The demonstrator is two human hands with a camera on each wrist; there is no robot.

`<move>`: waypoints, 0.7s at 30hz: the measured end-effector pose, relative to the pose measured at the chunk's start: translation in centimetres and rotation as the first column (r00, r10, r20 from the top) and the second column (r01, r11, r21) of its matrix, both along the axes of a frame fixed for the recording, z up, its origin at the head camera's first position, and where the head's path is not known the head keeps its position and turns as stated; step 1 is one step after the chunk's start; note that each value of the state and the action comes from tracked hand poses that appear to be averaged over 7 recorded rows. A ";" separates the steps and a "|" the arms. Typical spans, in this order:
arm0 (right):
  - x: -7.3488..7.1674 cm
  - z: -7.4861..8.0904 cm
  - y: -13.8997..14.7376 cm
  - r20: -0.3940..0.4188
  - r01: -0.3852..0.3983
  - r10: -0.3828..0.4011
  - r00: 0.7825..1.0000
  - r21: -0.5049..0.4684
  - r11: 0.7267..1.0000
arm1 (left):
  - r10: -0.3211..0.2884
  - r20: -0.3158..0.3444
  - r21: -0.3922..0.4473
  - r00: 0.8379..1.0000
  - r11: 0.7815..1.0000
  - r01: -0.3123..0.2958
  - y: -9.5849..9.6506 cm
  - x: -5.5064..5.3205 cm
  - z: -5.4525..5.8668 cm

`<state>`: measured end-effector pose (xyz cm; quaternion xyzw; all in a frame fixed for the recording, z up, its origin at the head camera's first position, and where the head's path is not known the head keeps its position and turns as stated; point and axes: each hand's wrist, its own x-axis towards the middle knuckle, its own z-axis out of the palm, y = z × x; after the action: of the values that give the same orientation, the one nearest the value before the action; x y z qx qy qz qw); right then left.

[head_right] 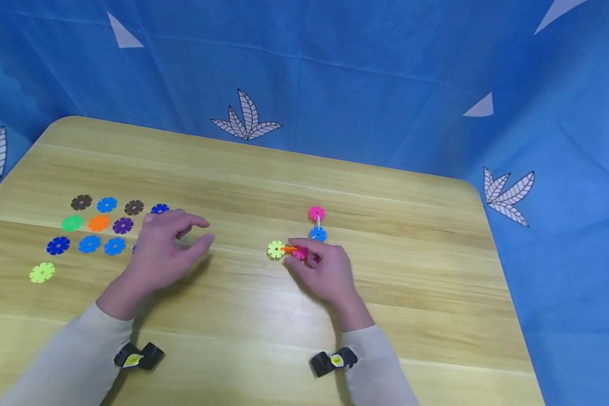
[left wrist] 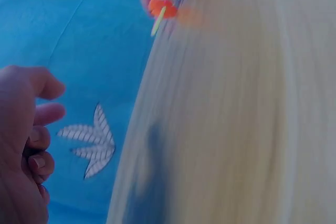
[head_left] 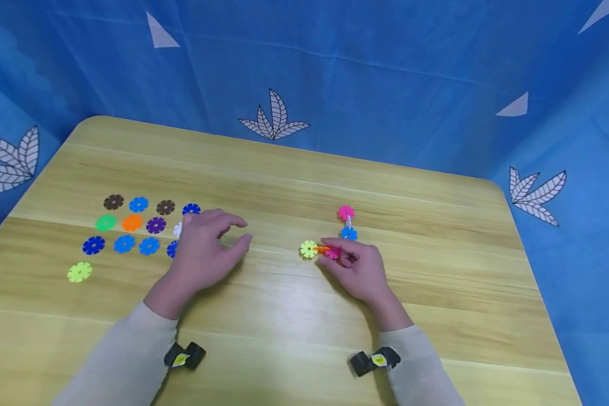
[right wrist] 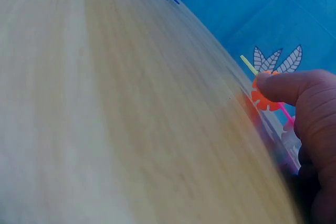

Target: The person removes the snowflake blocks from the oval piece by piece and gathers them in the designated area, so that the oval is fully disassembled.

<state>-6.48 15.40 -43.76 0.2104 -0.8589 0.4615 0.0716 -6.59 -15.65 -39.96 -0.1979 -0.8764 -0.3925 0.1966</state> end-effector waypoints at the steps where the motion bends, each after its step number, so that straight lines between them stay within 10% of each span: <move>1: 0.0 0.0 0.0 0.011 0.004 -0.004 1.000 0.001 1.000 | -0.013 0.026 -0.010 1.000 1.000 0.013 0.5 -0.1 0.0; 16: 0.1 0.3 0.0 0.022 0.037 -0.039 0.999 0.083 0.996 | -0.157 0.326 -0.110 0.932 0.973 0.202 5.4 -1.2 -1.0; 21: 0.1 0.2 -0.1 0.012 0.023 -0.024 1.000 0.076 0.997 | -0.176 0.335 -0.200 0.926 0.947 0.252 7.1 -1.5 -1.0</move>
<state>-6.38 15.35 -43.56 0.1999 -0.8785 0.4292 0.0635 -8.11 -8.54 -40.94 -0.2507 -0.9102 -0.3295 -0.0143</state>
